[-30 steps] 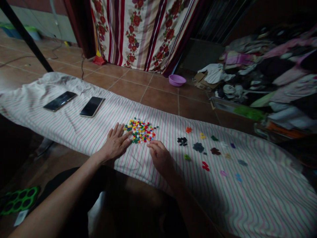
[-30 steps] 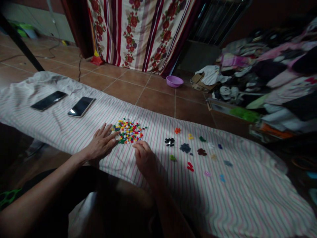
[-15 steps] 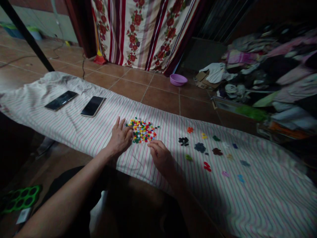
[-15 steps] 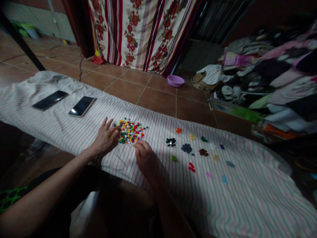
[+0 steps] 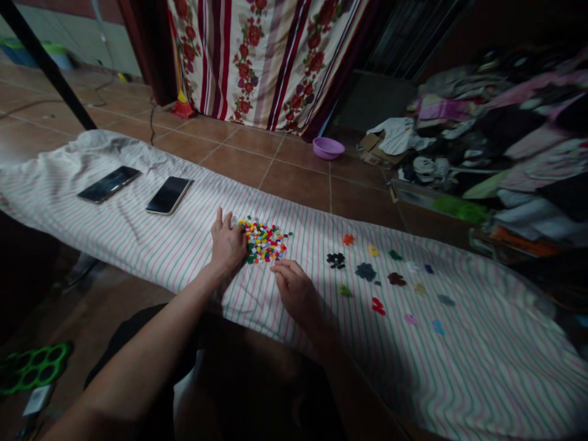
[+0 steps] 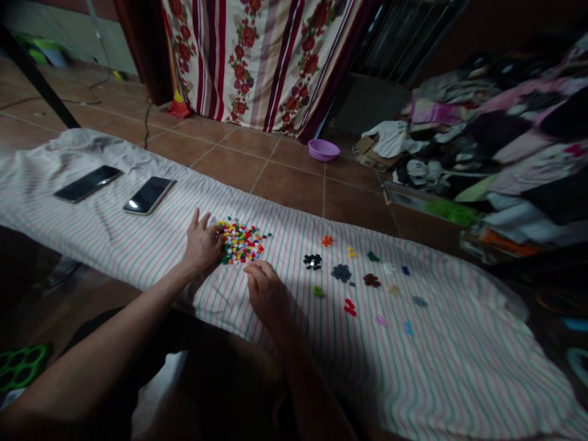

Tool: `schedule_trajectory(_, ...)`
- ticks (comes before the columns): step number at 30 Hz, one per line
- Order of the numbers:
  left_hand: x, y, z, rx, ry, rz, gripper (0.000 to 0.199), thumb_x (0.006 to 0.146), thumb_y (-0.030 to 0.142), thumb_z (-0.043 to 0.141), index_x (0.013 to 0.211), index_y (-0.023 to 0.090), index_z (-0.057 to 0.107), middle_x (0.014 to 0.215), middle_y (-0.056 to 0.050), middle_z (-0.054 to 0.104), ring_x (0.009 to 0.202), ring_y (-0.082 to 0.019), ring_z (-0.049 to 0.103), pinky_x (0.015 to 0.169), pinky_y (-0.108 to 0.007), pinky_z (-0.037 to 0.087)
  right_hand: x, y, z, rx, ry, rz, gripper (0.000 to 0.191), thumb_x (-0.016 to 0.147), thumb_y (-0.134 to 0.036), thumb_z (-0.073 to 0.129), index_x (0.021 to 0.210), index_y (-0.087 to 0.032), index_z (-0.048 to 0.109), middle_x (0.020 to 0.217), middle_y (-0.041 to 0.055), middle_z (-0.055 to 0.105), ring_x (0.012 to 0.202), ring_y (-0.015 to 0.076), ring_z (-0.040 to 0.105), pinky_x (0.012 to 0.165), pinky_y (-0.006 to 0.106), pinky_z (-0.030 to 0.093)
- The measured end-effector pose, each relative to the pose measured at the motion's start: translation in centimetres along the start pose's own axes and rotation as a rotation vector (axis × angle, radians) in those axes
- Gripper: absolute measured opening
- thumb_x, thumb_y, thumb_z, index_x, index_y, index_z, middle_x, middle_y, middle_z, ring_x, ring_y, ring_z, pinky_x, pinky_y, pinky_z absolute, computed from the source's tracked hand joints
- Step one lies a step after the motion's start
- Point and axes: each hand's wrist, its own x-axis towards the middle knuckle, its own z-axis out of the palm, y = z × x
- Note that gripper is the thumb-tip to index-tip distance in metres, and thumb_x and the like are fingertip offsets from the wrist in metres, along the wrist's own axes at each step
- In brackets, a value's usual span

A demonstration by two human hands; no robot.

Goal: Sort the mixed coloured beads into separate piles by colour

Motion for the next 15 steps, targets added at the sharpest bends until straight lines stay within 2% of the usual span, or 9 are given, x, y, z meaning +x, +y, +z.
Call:
schedule_trajectory(3, -0.1, 0.5, -0.1, 0.012, 0.042, -0.105, 0.027, 0.082, 0.025, 0.048, 0.095, 0.016, 0.071, 0.138, -0.017, 0.054, 0.145, -0.04, 0.022, 0.109, -0.065, 0.032, -0.1, 0.5, -0.2, -0.012, -0.029, -0.018, 0.029, 0.09, -0.014, 0.044, 0.1, -0.022, 0.07, 0.103, 0.0074, 0.067, 0.097, 0.0185, 0.066, 0.09, 0.034, 0.056)
schedule_trajectory(6, -0.2, 0.5, 0.1, 0.022, 0.05, -0.128, 0.024, 0.08, 0.026, 0.051, 0.091, 0.017, 0.071, 0.132, -0.015, 0.058, 0.144, -0.04, 0.025, 0.11, -0.063, 0.032, -0.2, 0.7, -0.3, -0.02, -0.033, -0.009, 0.029, 0.09, -0.014, 0.045, 0.101, -0.022, 0.07, 0.104, 0.0072, 0.067, 0.097, 0.0186, 0.066, 0.091, 0.034, 0.056)
schedule_trajectory(15, 0.2, -0.5, 1.6, -0.106, 0.039, -0.102, 0.024, 0.078, 0.028, 0.051, 0.094, 0.023, 0.069, 0.13, -0.012, 0.058, 0.142, -0.035, 0.029, 0.113, -0.069, 0.023, -0.1, 0.0, 0.0, 0.006, -0.027, -0.033, 0.029, 0.09, -0.011, 0.043, 0.099, -0.02, 0.069, 0.103, 0.0078, 0.067, 0.098, 0.0184, 0.066, 0.092, 0.034, 0.055)
